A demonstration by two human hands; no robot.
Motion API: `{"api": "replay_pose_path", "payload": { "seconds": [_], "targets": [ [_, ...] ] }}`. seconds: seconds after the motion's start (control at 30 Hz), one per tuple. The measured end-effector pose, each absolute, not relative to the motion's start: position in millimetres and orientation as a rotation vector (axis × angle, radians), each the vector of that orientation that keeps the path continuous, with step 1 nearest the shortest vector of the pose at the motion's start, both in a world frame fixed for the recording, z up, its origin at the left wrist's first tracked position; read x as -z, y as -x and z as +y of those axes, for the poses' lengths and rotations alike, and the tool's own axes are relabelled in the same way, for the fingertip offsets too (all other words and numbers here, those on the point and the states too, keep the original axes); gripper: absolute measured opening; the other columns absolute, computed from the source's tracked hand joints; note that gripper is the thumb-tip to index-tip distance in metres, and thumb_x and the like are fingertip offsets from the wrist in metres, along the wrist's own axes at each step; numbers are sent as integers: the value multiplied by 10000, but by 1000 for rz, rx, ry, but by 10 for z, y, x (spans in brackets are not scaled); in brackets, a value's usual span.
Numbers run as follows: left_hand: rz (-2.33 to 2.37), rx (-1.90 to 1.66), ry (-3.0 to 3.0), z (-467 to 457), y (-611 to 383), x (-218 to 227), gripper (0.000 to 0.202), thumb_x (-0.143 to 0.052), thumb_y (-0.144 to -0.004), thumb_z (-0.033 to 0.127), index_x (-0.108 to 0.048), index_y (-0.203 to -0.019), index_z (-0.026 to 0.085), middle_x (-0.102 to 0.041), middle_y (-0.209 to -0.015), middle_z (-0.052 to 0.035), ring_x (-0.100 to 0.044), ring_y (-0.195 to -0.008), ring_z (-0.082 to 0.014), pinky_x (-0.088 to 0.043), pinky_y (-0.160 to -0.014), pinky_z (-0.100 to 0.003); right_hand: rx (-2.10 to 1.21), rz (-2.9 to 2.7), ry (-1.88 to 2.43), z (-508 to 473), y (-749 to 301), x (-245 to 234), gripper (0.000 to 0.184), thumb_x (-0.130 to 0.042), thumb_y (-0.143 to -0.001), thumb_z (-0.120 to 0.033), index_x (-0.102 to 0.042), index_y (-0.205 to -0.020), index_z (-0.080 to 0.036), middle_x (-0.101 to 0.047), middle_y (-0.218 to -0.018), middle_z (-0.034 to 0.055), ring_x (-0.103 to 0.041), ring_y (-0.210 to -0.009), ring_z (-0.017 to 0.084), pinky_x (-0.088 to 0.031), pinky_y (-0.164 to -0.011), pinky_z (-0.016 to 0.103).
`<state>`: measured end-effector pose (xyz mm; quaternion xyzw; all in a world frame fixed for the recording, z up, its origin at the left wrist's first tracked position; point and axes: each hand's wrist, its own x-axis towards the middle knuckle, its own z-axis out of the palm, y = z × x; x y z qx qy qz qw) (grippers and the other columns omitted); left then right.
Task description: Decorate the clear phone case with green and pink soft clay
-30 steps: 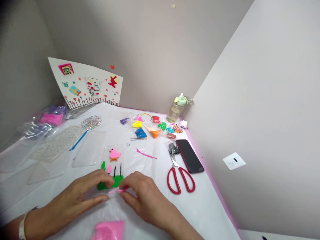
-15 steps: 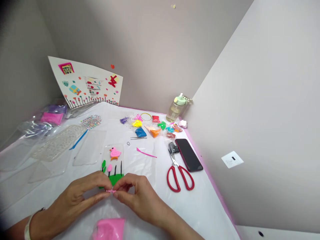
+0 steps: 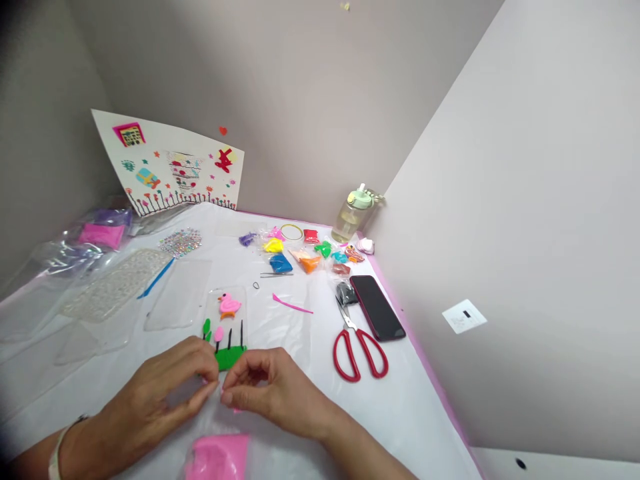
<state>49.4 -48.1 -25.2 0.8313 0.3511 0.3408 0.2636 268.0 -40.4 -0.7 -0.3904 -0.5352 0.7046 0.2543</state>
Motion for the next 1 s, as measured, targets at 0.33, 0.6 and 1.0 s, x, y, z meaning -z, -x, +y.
{"api": "replay_pose_path", "payload": {
  "seconds": [0.33, 0.6, 1.0],
  "targets": [
    [1027, -902, -1292, -335, -374, 209, 225, -594, -951, 467, -607, -1025, 255, -769, -961, -4, -743, -890, -193, -576, -854, -327, -1923, -1360, 1046, -374, -2671, 57, 339, -869, -707, -414, -724, -870, -155, -569, -667, -49, -464, -613, 80, -356, -612, 233],
    [1118, -872, -1498, -359, -387, 152, 147, -694, -858, 367, -739, -782, 249, -727, -674, 35, -685, -656, -150, -542, -647, -226, -1944, -1294, 1059, -388, -2634, 69, 311, -853, -717, -409, -723, -819, -146, -640, -697, -14, -533, -636, 97, -399, -646, 247],
    [898, -870, -1801, -403, -498, 239, 176, -603, -939, 198, -752, -959, 290, -738, -900, 15, -685, -844, -154, -514, -808, -249, -2010, -1176, 1023, -389, -2615, 146, 407, -915, -620, -423, -671, -785, -142, -680, -661, -3, -575, -590, 102, -431, -629, 253]
  ]
}}
